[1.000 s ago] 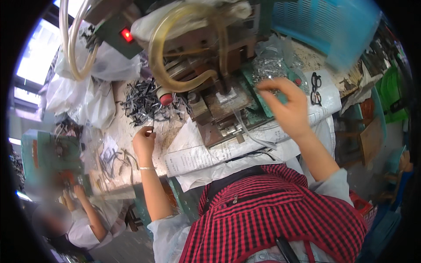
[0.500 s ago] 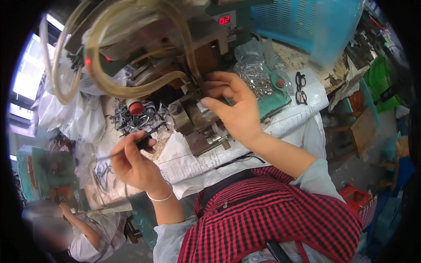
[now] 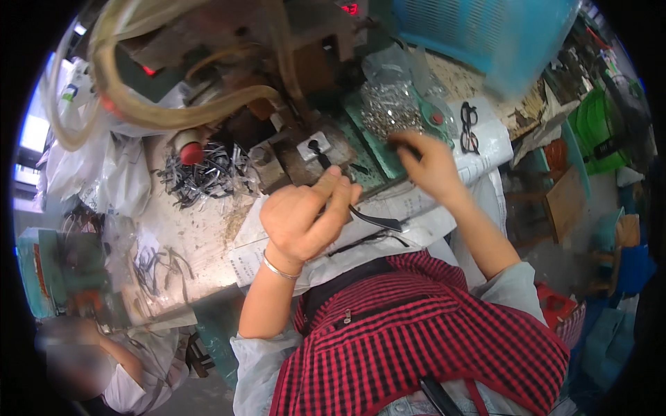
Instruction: The person repeatedly picks small black plastic pieces and metallic components from piles on the table, places them into a press machine, and removes the assembled units. The person handles the parts one at a time and stacks the finished pieces on the table.
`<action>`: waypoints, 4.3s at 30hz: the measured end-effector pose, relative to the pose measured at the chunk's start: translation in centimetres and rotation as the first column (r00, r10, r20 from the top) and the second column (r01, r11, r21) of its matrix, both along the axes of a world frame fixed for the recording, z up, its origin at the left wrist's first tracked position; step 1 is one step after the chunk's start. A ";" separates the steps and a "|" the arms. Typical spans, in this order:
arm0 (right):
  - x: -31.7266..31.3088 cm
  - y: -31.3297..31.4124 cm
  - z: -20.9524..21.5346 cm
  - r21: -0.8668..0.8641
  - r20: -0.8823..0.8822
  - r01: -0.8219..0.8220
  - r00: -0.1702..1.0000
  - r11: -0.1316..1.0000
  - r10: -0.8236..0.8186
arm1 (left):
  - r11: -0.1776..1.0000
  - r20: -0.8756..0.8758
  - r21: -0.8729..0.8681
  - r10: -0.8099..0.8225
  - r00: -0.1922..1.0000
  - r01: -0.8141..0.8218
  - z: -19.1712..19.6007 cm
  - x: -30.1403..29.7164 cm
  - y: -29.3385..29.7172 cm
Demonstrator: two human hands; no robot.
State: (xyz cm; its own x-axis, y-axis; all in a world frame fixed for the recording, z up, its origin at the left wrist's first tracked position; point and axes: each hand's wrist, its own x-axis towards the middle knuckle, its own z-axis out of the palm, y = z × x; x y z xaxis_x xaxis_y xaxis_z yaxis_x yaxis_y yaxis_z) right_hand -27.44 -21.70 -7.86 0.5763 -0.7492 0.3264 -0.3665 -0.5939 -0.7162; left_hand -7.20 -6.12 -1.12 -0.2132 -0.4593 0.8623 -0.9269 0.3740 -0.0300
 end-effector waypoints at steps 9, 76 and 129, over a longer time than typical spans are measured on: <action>-1.0 -1.7 -0.2 -0.147 -0.124 0.216 0.964 0.965 -0.235 | 1.000 -0.028 0.009 -0.001 1.000 0.001 0.2 0.2 -0.1; 4.5 -3.2 5.2 0.301 0.511 -0.039 0.850 0.953 -0.127 | 1.000 0.106 0.015 0.000 0.994 -0.002 1.1 0.9 0.5; 9.9 4.4 5.6 0.211 0.575 -0.156 0.818 0.965 0.007 | 0.973 -0.976 0.219 0.218 -0.021 -0.079 -8.6 10.1 6.3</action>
State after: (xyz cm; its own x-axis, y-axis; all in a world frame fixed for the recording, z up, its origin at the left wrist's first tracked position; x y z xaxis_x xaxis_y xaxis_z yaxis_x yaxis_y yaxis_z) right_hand -17.56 -17.29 -2.30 0.4081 -0.8048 0.4311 0.1894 -0.3873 -0.9023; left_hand 2.91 0.20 -9.73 0.9001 -0.4230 0.1047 -0.0399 0.1593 0.9864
